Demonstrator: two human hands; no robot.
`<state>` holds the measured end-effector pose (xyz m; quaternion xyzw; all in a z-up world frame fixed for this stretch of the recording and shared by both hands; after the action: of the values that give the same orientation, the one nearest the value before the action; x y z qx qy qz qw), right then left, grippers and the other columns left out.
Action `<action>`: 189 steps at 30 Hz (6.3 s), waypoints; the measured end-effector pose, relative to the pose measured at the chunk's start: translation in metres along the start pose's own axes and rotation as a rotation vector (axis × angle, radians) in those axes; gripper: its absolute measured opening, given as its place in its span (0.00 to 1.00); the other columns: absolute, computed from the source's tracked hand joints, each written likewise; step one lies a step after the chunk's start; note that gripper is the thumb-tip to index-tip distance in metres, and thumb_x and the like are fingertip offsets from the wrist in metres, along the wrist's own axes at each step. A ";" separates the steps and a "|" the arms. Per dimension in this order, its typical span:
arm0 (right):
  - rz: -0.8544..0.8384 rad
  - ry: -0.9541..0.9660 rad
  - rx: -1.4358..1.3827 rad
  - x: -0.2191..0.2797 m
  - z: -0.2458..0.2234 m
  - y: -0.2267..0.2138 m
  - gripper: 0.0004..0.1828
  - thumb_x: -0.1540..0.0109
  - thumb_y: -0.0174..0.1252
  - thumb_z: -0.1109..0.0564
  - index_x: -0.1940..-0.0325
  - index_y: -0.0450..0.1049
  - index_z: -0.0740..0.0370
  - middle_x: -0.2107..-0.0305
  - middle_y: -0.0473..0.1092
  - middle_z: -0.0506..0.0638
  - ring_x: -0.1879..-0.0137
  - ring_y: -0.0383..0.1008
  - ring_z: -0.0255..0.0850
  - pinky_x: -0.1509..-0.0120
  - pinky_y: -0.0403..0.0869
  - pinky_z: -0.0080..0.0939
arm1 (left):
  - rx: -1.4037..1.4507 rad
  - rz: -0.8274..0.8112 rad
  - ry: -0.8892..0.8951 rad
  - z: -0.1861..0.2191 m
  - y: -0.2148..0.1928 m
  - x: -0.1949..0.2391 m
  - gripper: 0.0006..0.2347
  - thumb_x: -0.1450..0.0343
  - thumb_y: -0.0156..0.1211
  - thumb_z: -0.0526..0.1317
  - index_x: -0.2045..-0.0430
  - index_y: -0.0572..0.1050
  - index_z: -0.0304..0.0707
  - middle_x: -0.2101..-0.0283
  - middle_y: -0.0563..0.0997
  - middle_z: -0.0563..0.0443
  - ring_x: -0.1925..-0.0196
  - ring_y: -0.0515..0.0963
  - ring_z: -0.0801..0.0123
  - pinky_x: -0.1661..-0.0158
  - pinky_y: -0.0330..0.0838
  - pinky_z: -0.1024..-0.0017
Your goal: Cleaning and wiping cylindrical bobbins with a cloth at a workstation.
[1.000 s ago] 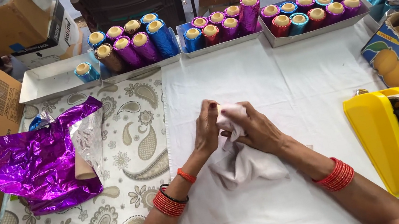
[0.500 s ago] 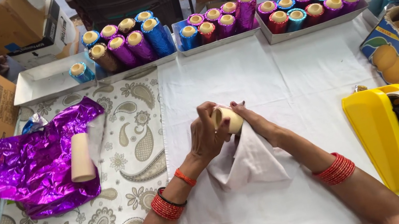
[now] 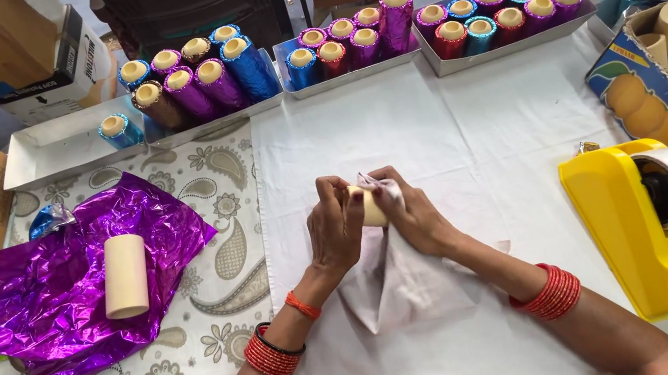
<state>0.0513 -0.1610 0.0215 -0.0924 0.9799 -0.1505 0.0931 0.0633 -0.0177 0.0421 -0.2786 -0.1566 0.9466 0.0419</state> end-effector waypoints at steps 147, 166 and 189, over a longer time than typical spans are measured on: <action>0.089 -0.415 0.443 0.002 -0.036 -0.014 0.22 0.38 0.65 0.58 0.46 0.63 0.65 0.55 0.71 0.59 0.52 0.76 0.43 0.54 0.77 0.44 | 0.589 -0.212 -0.526 -0.098 0.029 0.001 0.23 0.23 0.57 0.52 0.54 0.71 0.22 0.69 0.81 0.36 0.71 0.82 0.59 0.71 0.80 0.69; 0.128 -0.216 0.251 -0.006 -0.028 -0.025 0.20 0.39 0.66 0.56 0.49 0.65 0.62 0.64 0.75 0.48 0.59 0.77 0.33 0.55 0.75 0.35 | 0.582 -0.292 -0.535 -0.072 0.027 -0.004 0.24 0.27 0.61 0.52 0.51 0.65 0.26 0.71 0.77 0.39 0.77 0.80 0.62 0.78 0.79 0.68; 0.064 -0.134 -0.155 -0.016 0.000 -0.024 0.18 0.34 0.62 0.60 0.45 0.62 0.65 0.55 0.72 0.54 0.49 0.76 0.37 0.46 0.80 0.38 | 0.388 -0.051 0.072 0.010 -0.010 -0.022 0.25 0.29 0.67 0.46 0.48 0.63 0.27 0.51 0.71 0.37 0.55 0.78 0.68 0.65 0.80 0.72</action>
<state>0.0702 -0.1804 0.0319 -0.0776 0.9826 -0.0647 0.1557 0.0766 -0.0145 0.0643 -0.2949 0.0231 0.9471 0.1244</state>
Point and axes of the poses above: each hand's wrist, its own x-axis away from the middle knuckle, its own y-axis out of the palm, z = x × y, the point moved 9 cm from there along -x, towards the middle knuckle
